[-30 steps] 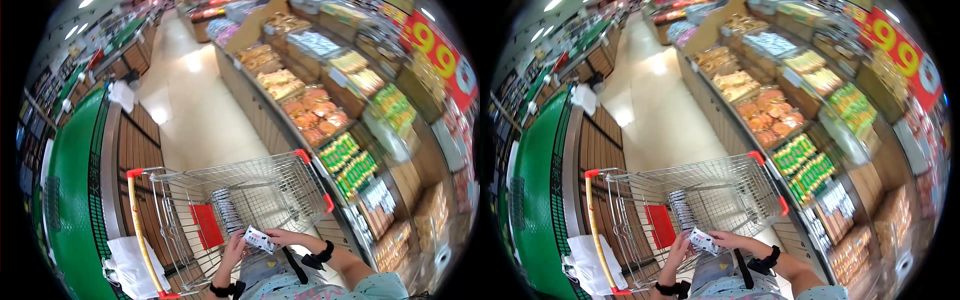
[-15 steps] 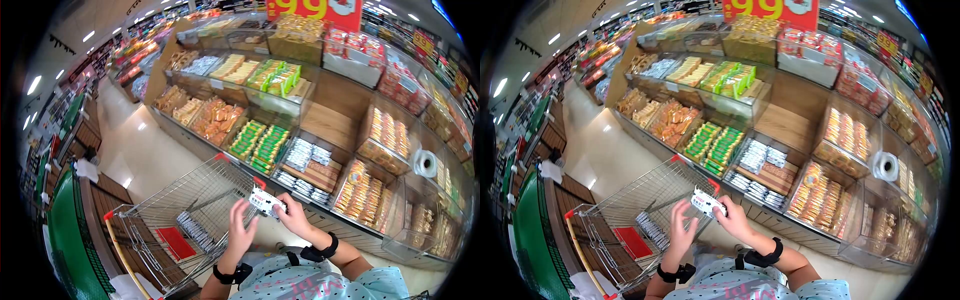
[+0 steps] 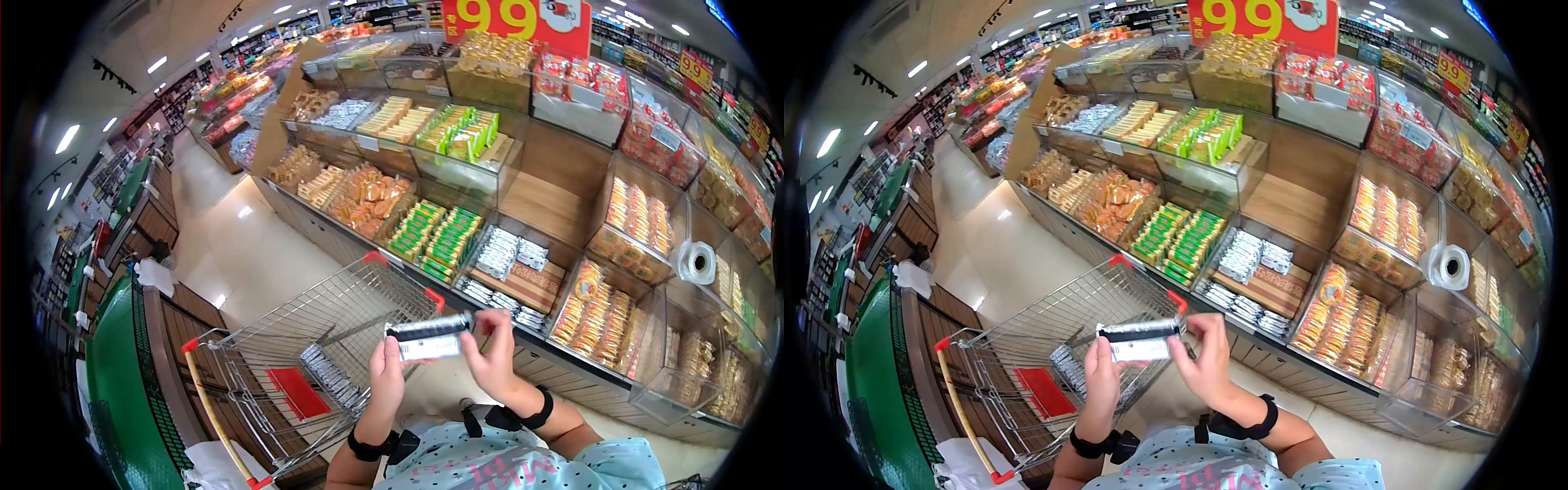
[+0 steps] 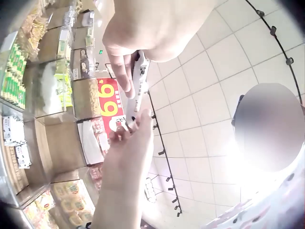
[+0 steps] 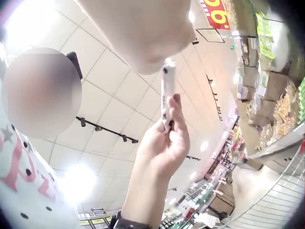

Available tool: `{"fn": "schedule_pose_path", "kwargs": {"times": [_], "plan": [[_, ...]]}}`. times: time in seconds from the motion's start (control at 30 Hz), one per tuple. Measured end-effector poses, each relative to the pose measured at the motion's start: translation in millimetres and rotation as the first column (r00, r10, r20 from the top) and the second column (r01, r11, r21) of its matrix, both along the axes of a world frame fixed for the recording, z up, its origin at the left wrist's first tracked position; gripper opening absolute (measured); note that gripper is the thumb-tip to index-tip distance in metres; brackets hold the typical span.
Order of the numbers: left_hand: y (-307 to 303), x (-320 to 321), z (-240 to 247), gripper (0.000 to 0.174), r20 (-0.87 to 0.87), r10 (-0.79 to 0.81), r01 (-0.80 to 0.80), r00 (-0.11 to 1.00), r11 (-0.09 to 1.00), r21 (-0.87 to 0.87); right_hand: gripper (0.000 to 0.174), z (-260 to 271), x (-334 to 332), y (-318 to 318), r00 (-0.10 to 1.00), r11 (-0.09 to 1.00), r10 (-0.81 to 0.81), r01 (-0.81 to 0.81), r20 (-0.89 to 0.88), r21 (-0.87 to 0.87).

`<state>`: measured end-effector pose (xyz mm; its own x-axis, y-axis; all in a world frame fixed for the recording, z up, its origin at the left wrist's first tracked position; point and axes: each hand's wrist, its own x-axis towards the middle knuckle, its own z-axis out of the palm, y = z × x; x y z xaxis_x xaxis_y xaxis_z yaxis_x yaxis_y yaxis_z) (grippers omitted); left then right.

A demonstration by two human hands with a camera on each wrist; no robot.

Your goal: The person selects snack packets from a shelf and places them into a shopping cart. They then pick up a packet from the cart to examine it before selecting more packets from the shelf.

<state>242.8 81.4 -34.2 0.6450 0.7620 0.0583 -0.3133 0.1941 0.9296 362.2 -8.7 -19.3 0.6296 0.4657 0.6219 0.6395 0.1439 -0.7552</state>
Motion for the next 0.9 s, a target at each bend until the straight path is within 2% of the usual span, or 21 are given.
{"fn": "schedule_pose_path", "kwargs": {"times": [0.03, 0.07, 0.13, 0.2, 0.27, 0.3, 0.33, 0.4, 0.47, 0.5, 0.53, 0.57, 0.6, 0.67, 0.7, 0.73, 0.8, 0.83, 0.87, 0.9], "plan": [[2.4, -7.0, 6.2, 0.033, 0.001, 0.008, -0.008, 1.000, 1.000, 0.018, 0.027, 0.9, -5.0, 5.5, 0.982, 0.996, 0.095, -0.093, -0.164, 0.015], [2.8, -14.8, 14.3, 0.032, 0.000, 0.017, -0.017, 1.000, 0.999, 0.030, 0.017, 0.2, -10.0, 9.2, 0.955, 0.977, 0.199, -0.209, -0.221, -0.026], [7.0, -33.4, 27.0, 0.029, -0.155, 0.126, -0.085, 0.980, 0.965, 0.246, 0.011, 6.9, -24.4, 13.0, 0.829, 0.898, 0.374, -0.436, -0.415, -0.062], [15.0, -53.1, 31.5, 0.024, -0.312, 0.275, -0.096, 0.910, 0.869, 0.486, 0.014, 20.7, -39.1, 25.6, 0.879, 0.923, 0.352, -0.383, -0.321, -0.037], [24.8, -72.5, 32.6, 0.022, -0.436, 0.463, -0.017, 0.772, 0.700, 0.713, 0.016, 17.2, -45.0, 38.6, 0.896, 0.924, 0.335, -0.373, -0.291, -0.085], [31.9, -79.6, 21.6, 0.021, -0.321, 0.545, -0.070, 0.775, 0.579, 0.812, 0.016, 20.6, -50.5, 45.3, 0.897, 0.922, 0.335, -0.375, -0.288, -0.094], [33.6, -89.3, 18.2, 0.022, -0.295, 0.554, -0.066, 0.779, 0.540, 0.839, 0.016, 24.3, -55.3, 51.7, 0.899, 0.921, 0.333, -0.374, -0.284, -0.105], [40.5, -104.0, 17.2, 0.024, -0.228, 0.568, -0.064, 0.791, 0.448, 0.892, 0.015, 28.9, -63.2, 65.0, 0.928, 0.927, 0.334, -0.355, -0.165, -0.121], [49.4, -115.2, 20.5, 0.012, -0.217, 0.425, -0.155, 0.879, 0.684, 0.712, 0.013, 36.9, -64.6, 81.0, 0.924, 0.916, 0.381, -0.374, 0.021, -0.149], [54.3, -120.7, 23.3, 0.009, -0.191, 0.352, -0.178, 0.916, 0.784, 0.594, 0.010, 45.1, -63.9, 87.9, 0.879, 0.860, 0.476, -0.454, 0.042, -0.233], [60.2, -126.6, 26.4, 0.011, -0.154, 0.282, -0.184, 0.947, 0.867, 0.462, 0.011, 51.1, -66.4, 98.5, 0.812, 0.816, 0.567, -0.530, 0.138, -0.231], [70.8, -134.8, 31.5, 0.024, -0.185, 0.153, -0.053, 0.971, 0.889, 0.455, 0.012, 56.2, -68.3, 108.2, 0.710, 0.742, 0.662, -0.577, 0.239, -0.341], [78.5, -141.6, 34.5, 0.024, -0.235, 0.061, 0.054, 0.970, 0.889, 0.454, 0.012, 59.6, -71.9, 116.2, 0.582, 0.660, 0.748, -0.599, 0.319, -0.453], [89.6, -153.6, 35.2, 0.026, -0.333, -0.116, 0.261, 0.936, 0.862, 0.434, 0.012, 54.8, -90.9, 135.3, 0.442, 0.547, 0.837, -0.681, 0.323, -0.487], [93.3, -154.4, 29.9, 0.023, -0.343, -0.043, 0.209, 0.938, 0.861, 0.464, 0.013, 55.8, -100.7, 142.2, 0.433, 0.551, 0.834, -0.679, 0.341, -0.485], [93.2, -158.4, 30.4, 0.020, -0.324, 0.021, 0.121, 0.946, 0.903, 0.411, 0.013, 56.8, -109.2, 148.3, 0.423, 0.553, 0.832, -0.679, 0.358, -0.483], [93.7, -164.9, 43.0, 0.016, -0.293, 0.159, -0.066, 0.943, 0.951, 0.303, 0.014, 60.8, -123.8, 157.4, 0.652, 0.722, 0.688, -0.661, 0.319, -0.205], [95.6, -170.0, 42.0, 0.015, -0.187, 0.201, -0.148, 0.962, 0.954, 0.262, 0.021, 63.3, -131.1, 155.3, 0.744, 0.747, 0.664, -0.655, 0.074, -0.110], [94.3, -173.6, 47.8, 0.014, -0.072, 0.276, -0.255, 0.958, 0.943, 0.215, 0.025, 58.1, -135.3, 155.3, 0.766, 0.767, 0.641, -0.641, -0.053, 0.007], [94.9, -179.7, 52.4, 0.016, -0.037, 0.323, -0.309, 0.946, 0.927, 0.213, 0.024, 51.7, -140.4, 152.6, 0.719, 0.734, 0.676, -0.675, -0.162, 0.072]]}}
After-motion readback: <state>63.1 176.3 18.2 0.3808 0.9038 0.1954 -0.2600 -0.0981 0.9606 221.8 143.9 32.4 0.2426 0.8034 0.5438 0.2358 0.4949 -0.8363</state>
